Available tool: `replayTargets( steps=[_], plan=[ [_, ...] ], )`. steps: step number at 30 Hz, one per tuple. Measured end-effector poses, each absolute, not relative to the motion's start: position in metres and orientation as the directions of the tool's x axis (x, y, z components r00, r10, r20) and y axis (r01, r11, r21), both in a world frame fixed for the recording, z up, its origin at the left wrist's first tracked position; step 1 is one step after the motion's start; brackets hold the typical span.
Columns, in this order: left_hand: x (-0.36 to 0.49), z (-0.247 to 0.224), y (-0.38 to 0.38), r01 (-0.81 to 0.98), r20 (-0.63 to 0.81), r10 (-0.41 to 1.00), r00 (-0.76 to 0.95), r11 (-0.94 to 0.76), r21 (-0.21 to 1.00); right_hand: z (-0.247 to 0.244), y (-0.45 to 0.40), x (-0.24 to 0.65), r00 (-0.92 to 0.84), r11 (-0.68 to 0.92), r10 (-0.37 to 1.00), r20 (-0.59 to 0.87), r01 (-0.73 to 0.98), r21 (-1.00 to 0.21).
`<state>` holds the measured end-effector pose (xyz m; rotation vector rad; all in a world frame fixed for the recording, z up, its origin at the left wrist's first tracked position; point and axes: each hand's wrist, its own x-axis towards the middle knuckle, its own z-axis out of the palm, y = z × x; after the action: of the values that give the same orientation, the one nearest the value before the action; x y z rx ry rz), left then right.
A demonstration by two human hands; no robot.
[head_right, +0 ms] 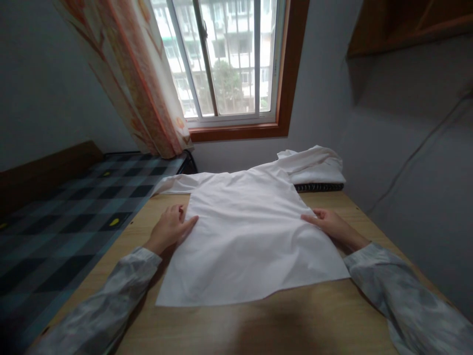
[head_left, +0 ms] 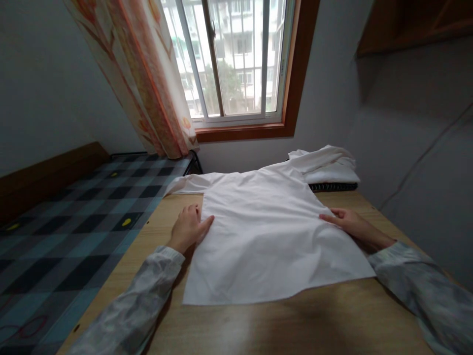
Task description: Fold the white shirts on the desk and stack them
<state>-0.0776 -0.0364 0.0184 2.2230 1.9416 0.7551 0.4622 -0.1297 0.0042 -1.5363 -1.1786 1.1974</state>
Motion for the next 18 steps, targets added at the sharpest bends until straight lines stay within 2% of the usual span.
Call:
replayTargets(
  steps=[2,4,8,10,13,15,18],
  plan=[
    [-0.083,0.021,-0.036,0.793,0.193,0.979,0.066,-0.168,0.586,0.009,-0.129,0.458,0.061,-0.214,0.976,-0.209,0.092,-0.973],
    [-0.082,0.021,-0.037,0.660,0.123,0.990,0.074,-0.142,0.738,0.013,-0.125,0.453,0.040,-0.224,0.974,-0.224,-0.002,-0.975],
    [-0.072,0.024,-0.044,0.389,0.035,0.999,-0.011,-0.028,0.921,0.013,-0.118,0.446,0.026,-0.233,0.972,-0.233,-0.029,-0.972],
    [-0.069,0.028,-0.054,0.289,-0.099,0.993,0.069,0.075,0.954,0.010,-0.114,0.443,0.049,-0.202,0.978,-0.201,0.019,-0.979],
    [-0.068,0.039,-0.071,0.277,-0.270,0.902,0.336,0.179,0.944,0.006,-0.109,0.441,0.140,-0.091,0.987,-0.079,0.083,-0.992],
    [-0.069,0.047,-0.078,0.263,-0.280,0.871,0.403,0.183,0.947,0.005,-0.108,0.443,0.190,-0.021,0.982,0.009,0.158,-0.987],
    [-0.075,0.060,-0.078,0.266,-0.179,0.935,0.307,0.097,0.959,0.006,-0.114,0.451,0.148,0.089,0.976,0.157,0.385,-0.918]
  ],
)
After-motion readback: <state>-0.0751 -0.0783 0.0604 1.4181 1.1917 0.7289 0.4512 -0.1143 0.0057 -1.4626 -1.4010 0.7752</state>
